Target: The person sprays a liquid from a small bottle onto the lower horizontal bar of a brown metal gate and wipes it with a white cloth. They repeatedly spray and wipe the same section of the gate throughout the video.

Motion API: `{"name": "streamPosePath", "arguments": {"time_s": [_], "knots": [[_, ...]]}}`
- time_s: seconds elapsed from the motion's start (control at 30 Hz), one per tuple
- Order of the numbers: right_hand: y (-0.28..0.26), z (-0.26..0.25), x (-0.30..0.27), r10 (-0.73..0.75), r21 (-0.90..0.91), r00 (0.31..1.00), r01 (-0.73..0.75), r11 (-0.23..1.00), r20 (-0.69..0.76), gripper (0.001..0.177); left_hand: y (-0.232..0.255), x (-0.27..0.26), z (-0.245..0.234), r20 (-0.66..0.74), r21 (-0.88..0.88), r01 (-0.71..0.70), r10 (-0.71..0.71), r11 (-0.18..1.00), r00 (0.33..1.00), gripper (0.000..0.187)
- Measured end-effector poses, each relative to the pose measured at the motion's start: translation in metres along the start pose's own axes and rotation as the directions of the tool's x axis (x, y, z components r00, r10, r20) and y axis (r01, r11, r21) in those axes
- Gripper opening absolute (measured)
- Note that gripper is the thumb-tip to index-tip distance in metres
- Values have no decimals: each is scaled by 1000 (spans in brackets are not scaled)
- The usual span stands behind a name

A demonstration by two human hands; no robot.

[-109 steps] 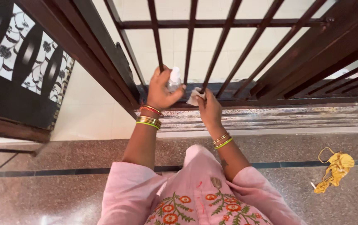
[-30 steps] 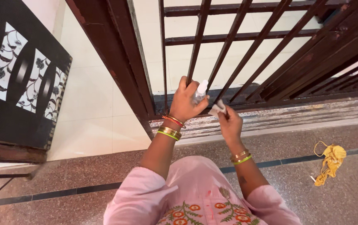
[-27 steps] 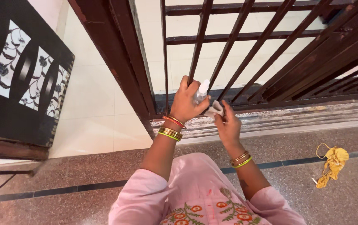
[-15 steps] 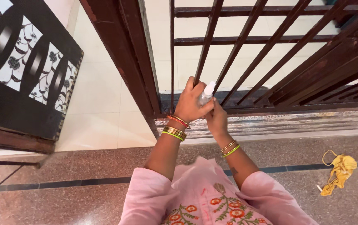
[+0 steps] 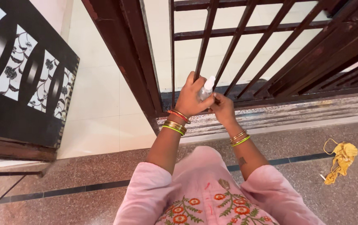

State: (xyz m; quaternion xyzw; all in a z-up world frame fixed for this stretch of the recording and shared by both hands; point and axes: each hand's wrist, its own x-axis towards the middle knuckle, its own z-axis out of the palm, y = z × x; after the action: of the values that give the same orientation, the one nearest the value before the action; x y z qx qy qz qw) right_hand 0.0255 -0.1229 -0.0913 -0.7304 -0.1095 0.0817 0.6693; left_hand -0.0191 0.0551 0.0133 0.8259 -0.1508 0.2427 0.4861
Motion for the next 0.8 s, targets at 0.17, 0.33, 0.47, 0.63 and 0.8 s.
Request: {"name": "streamPosePath", "arguments": {"time_s": [0.17, 0.33, 0.47, 0.63, 0.8], "knots": [[-70, -8, 1, -106, -334, 994, 94, 938, -20, 26, 3, -1, -6, 83, -67, 64, -58, 996, 995, 49], [-152, -6, -1, -190, -256, 981, 177, 950, -28, 21, 16, -22, -15, -34, 17, -82, 82, 997, 996, 51], [-207, -5, 10, -368, -58, 927, 364, 929, -75, 20, 37, -53, -42, -117, 46, -70, 75, 997, 990, 43], [-225, 4, 13, -443, 40, 878, 457, 889, -183, 18, 58, -74, -71, -143, -52, 74, -81, 996, 986, 40], [-183, 25, 2, -371, -102, 888, 357, 929, -270, 22, 66, -76, -87, -164, -64, 106, -115, 992, 980, 38]]}}
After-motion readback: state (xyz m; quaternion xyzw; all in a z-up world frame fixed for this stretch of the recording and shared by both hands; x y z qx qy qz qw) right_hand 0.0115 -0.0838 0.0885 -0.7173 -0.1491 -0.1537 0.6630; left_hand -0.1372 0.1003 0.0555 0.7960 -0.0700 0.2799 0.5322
